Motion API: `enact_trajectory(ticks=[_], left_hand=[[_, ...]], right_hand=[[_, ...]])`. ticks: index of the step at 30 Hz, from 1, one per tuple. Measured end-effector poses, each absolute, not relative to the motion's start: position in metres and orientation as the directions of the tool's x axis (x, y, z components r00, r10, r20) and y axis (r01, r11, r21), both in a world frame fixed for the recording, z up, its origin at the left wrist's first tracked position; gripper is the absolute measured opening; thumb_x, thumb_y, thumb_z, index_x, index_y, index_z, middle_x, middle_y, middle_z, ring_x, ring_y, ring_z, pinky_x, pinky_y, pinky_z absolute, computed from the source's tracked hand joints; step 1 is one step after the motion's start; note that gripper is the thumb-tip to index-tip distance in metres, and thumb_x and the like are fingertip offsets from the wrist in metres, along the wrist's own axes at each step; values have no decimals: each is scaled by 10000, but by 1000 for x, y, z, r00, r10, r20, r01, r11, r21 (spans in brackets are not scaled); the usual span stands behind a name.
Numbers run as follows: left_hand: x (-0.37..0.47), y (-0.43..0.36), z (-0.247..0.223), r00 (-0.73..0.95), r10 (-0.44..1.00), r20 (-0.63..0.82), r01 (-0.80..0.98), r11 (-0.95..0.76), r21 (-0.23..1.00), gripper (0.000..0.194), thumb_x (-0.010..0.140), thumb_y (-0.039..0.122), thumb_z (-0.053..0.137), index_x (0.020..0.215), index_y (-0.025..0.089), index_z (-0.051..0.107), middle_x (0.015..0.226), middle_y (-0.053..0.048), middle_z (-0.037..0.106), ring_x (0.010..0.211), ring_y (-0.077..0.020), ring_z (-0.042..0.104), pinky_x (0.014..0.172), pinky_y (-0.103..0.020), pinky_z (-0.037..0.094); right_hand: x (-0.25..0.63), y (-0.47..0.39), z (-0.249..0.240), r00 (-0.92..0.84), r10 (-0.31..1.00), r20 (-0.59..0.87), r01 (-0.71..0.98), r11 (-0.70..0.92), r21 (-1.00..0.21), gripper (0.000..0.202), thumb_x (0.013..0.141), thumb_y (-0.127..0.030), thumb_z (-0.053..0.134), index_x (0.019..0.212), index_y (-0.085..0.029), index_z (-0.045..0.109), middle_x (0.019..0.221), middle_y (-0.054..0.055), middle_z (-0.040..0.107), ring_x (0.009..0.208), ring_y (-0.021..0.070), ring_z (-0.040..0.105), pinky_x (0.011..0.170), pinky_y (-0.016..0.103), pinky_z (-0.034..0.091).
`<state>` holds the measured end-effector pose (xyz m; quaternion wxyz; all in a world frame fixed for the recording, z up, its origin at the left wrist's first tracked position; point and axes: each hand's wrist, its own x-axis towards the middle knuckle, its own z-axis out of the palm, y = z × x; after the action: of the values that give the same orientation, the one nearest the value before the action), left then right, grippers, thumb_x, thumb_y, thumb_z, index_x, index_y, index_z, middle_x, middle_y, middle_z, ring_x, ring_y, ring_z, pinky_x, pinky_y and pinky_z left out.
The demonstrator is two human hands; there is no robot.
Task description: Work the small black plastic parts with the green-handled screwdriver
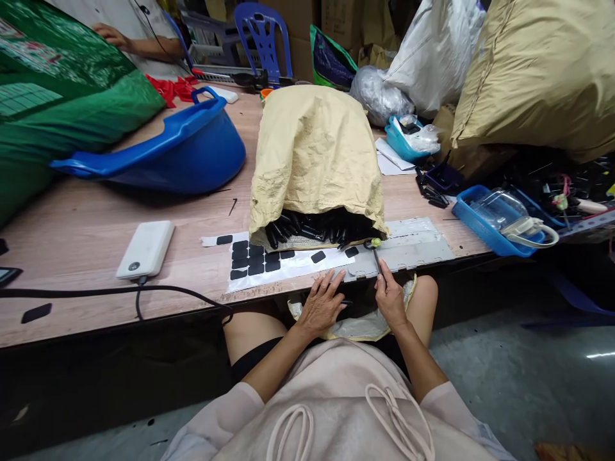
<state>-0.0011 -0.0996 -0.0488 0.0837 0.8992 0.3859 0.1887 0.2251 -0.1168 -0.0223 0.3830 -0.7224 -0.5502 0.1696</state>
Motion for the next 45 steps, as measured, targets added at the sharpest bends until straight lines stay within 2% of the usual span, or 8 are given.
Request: enact_trajectory(ticks=[11,15,19,27,32,39,42,45], left_hand=[[1,-100,-34,592,737,326,640,-676,366,133,954,352,686,1025,246,722,1619,-94,499,1507,-355,424,1189,-560,365],[-1,-77,-9,449,831,330,642,-556,528,184,1017,356,568,1041,226,697,1227,-102,740,1181,-276,657,1022,-445,492],[-8,-26,13,148,973,175,743,-226,630,285,1012,377,538,1227,232,655,905,-50,729,870,-237,691,809,-357,528],[-10,33,44,11,997,-76,881,27,472,383,1037,481,448,1269,238,631,1194,-154,740,1069,-353,705,863,-441,516],[-3,31,45,-32,996,-89,909,66,411,369,1040,499,421,1154,229,646,1137,-174,734,1045,-378,712,839,-456,508],[-12,23,43,-97,991,-98,902,129,412,180,969,294,536,1117,232,616,1077,-135,749,977,-334,716,790,-404,497],[-18,11,38,-85,996,8,870,70,489,213,952,327,601,1151,250,614,980,-80,745,946,-297,708,776,-365,491],[-21,-3,27,41,981,190,823,-141,550,266,945,345,650,1195,255,639,912,-48,728,926,-264,689,827,-352,495]], right_hand=[[224,-116,-24,340,922,186,665,-96,-741,544,1026,-344,406,1501,-150,588,992,112,788,838,209,737,802,308,594],[225,-117,-27,340,920,195,659,-86,-747,533,1017,-336,434,1502,-179,589,1038,106,791,889,211,744,800,303,603],[225,-116,-28,331,921,205,658,-70,-750,528,1018,-329,435,1497,-177,594,1073,110,796,925,213,750,826,309,609],[224,-114,-29,330,912,244,669,-44,-742,522,1014,-325,421,1471,-178,626,1210,136,780,1027,246,764,910,355,613],[224,-114,-30,334,914,231,661,-52,-748,525,1014,-333,423,1479,-185,618,1173,121,791,990,230,770,910,344,611],[224,-114,-29,331,916,227,658,-52,-751,530,1013,-329,422,1490,-189,606,1131,110,800,953,227,768,886,342,614],[223,-114,-28,330,917,226,655,-50,-754,527,1016,-330,420,1485,-188,614,1174,117,792,1002,232,770,898,336,615],[223,-114,-28,326,919,220,653,-51,-756,524,1019,-320,417,1486,-186,615,1192,122,788,1062,239,766,923,337,615]])
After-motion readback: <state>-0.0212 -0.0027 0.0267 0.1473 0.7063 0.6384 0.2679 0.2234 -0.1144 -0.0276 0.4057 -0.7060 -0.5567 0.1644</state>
